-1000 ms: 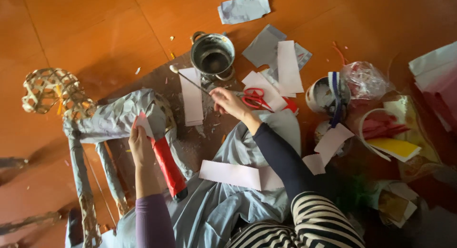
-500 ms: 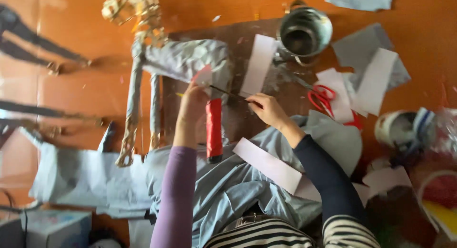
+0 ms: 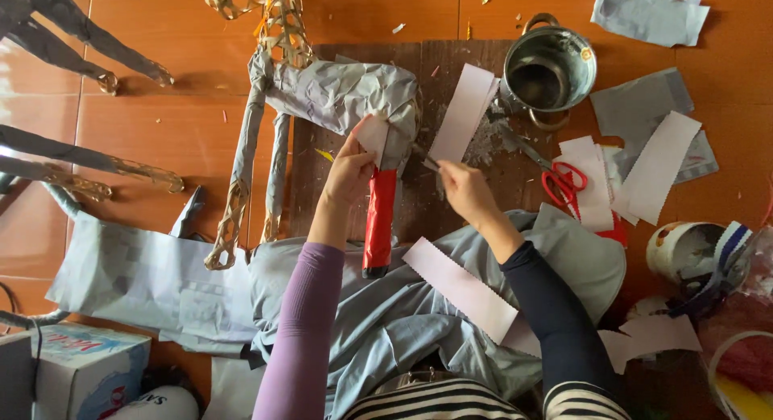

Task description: Wrapping a paper-mache figure with red and white paper strips using glue.

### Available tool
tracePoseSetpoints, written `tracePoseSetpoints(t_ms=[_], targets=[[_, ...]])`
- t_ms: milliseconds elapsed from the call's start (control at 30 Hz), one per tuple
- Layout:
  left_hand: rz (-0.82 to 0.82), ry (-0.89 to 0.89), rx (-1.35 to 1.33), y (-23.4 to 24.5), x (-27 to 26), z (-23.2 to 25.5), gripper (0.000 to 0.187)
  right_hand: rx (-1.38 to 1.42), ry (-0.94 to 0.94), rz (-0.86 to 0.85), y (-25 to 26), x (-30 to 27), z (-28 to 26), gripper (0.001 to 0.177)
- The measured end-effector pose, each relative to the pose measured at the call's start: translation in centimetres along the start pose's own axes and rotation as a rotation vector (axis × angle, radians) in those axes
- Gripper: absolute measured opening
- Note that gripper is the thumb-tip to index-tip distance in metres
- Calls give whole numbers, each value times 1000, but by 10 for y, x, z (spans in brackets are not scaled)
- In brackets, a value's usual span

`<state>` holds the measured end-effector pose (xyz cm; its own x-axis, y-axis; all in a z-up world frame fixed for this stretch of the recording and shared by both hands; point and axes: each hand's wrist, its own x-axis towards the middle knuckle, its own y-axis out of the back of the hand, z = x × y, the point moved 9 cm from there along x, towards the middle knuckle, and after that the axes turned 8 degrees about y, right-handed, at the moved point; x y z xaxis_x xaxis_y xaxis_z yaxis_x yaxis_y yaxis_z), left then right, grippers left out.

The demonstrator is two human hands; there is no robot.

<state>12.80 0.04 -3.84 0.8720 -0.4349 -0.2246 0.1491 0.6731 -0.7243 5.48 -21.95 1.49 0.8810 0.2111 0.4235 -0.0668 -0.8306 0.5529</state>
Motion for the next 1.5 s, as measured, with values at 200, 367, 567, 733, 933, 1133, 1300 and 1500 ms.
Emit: tracePoseSetpoints(t_ms=[200, 367, 567, 733, 933, 1133, 1300, 1500], targets=[[13, -9, -35, 7, 3, 1, 71, -49, 108, -32, 20, -2, -32, 17], [67, 0, 0, 3, -3, 7, 69, -139, 41, -49, 33, -1, -15, 10], [73, 24, 15, -10, -4, 5, 71, -142, 109, 50, 21, 6, -36, 12], [55, -10, 68, -8, -5, 3, 72, -32, 155, 35, 2, 4, -36, 12], [66, -18, 133, -18, -6, 11, 75, -23, 85, 102, 29, 9, -21, 13], [9, -31, 192, -37, -7, 17, 79, -26, 1, 226, 68, 17, 22, 15], [341, 189, 833, -51, -14, 15, 87, 920, -703, 468, 86, -7, 193, 14], [73, -139, 872, -48, 8, 16, 69, 1229, -654, 587, 64, 5, 151, 18]])
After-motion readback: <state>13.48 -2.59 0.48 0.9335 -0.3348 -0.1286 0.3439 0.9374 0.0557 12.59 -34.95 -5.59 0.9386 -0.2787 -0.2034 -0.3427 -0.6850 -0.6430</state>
